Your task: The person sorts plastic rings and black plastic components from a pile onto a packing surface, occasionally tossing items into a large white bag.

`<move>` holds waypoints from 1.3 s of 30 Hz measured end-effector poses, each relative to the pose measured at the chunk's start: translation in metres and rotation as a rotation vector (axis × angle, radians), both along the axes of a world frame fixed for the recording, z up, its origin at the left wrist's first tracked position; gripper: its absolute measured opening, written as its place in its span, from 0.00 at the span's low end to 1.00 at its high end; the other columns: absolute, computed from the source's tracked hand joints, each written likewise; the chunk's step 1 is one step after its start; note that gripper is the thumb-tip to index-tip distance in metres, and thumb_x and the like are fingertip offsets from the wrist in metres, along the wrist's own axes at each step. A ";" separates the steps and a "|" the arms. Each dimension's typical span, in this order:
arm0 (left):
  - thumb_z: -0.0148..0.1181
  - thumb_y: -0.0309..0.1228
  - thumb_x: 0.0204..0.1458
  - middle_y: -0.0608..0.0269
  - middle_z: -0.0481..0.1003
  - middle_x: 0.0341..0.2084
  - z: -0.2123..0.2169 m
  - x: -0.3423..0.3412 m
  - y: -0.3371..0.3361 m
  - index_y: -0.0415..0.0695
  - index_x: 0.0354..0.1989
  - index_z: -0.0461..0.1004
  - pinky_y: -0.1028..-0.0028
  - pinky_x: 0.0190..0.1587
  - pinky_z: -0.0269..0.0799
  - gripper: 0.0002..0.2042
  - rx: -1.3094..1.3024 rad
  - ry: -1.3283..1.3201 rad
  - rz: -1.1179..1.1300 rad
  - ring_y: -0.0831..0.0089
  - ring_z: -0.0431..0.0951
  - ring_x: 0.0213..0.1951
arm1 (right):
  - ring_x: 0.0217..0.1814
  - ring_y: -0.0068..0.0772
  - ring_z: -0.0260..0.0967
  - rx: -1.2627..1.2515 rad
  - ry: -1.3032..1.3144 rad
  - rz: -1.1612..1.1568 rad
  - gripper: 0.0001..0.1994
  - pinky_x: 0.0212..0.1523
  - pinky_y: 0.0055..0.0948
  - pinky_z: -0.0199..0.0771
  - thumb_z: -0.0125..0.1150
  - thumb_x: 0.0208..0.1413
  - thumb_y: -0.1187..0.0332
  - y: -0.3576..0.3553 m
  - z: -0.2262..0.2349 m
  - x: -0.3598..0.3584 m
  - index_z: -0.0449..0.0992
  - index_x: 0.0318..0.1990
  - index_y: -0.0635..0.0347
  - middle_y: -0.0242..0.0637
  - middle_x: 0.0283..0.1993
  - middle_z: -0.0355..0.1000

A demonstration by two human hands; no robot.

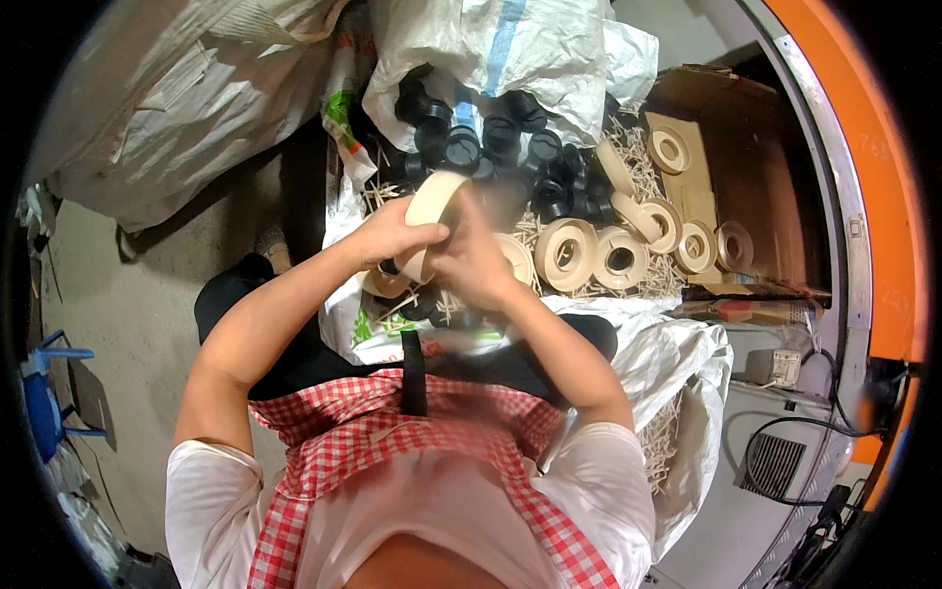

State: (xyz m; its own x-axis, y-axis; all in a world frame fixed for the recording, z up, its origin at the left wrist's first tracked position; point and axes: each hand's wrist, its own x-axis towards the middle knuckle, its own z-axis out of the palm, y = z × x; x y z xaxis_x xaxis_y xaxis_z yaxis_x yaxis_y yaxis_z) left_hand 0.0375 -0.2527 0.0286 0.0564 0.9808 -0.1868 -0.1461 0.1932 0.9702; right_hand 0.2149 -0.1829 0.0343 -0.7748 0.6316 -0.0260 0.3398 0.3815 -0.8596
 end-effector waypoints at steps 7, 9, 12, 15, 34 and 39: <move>0.62 0.34 0.45 0.62 0.74 0.37 -0.001 0.003 0.004 0.39 0.49 0.68 0.75 0.41 0.69 0.22 -0.023 -0.010 0.031 0.76 0.74 0.37 | 0.36 0.34 0.72 -0.281 -0.072 -0.209 0.30 0.28 0.27 0.74 0.51 0.56 0.59 -0.009 0.006 -0.009 0.46 0.62 0.55 0.48 0.47 0.66; 0.62 0.34 0.45 0.63 0.73 0.37 -0.006 0.005 0.002 0.39 0.49 0.67 0.74 0.41 0.70 0.23 -0.005 0.064 0.041 0.76 0.73 0.37 | 0.35 0.33 0.73 -0.408 -0.037 -0.326 0.27 0.29 0.29 0.74 0.51 0.56 0.57 -0.005 -0.004 -0.003 0.51 0.59 0.59 0.46 0.45 0.67; 0.61 0.33 0.45 0.60 0.72 0.39 -0.006 0.000 0.001 0.38 0.53 0.63 0.74 0.41 0.70 0.26 -0.039 -0.077 0.118 0.74 0.73 0.39 | 0.41 0.46 0.70 -0.024 -0.455 -0.375 0.24 0.43 0.40 0.70 0.60 0.48 0.62 0.022 -0.024 0.013 0.63 0.50 0.63 0.49 0.42 0.70; 0.62 0.39 0.41 0.42 0.69 0.48 -0.056 -0.011 0.010 0.41 0.62 0.52 0.67 0.49 0.68 0.38 -0.274 0.327 0.307 0.59 0.73 0.47 | 0.45 0.47 0.68 0.616 -0.634 -0.128 0.28 0.45 0.40 0.69 0.62 0.46 0.57 0.050 -0.071 0.064 0.63 0.52 0.62 0.51 0.44 0.70; 0.69 0.36 0.37 0.54 0.70 0.47 0.001 0.013 0.008 0.41 0.62 0.53 0.72 0.50 0.66 0.42 0.126 0.174 0.152 0.70 0.71 0.47 | 0.57 0.52 0.60 0.606 -0.618 -0.326 0.20 0.56 0.41 0.60 0.65 0.44 0.57 0.141 -0.099 0.033 0.73 0.40 0.61 0.55 0.57 0.61; 0.69 0.34 0.39 0.60 0.71 0.43 -0.001 0.005 0.016 0.40 0.58 0.59 0.75 0.46 0.68 0.36 0.090 -0.286 0.295 0.75 0.71 0.42 | 0.58 0.53 0.57 0.477 -0.527 -0.429 0.15 0.56 0.40 0.59 0.67 0.38 0.59 0.126 -0.097 0.033 0.76 0.31 0.59 0.56 0.56 0.59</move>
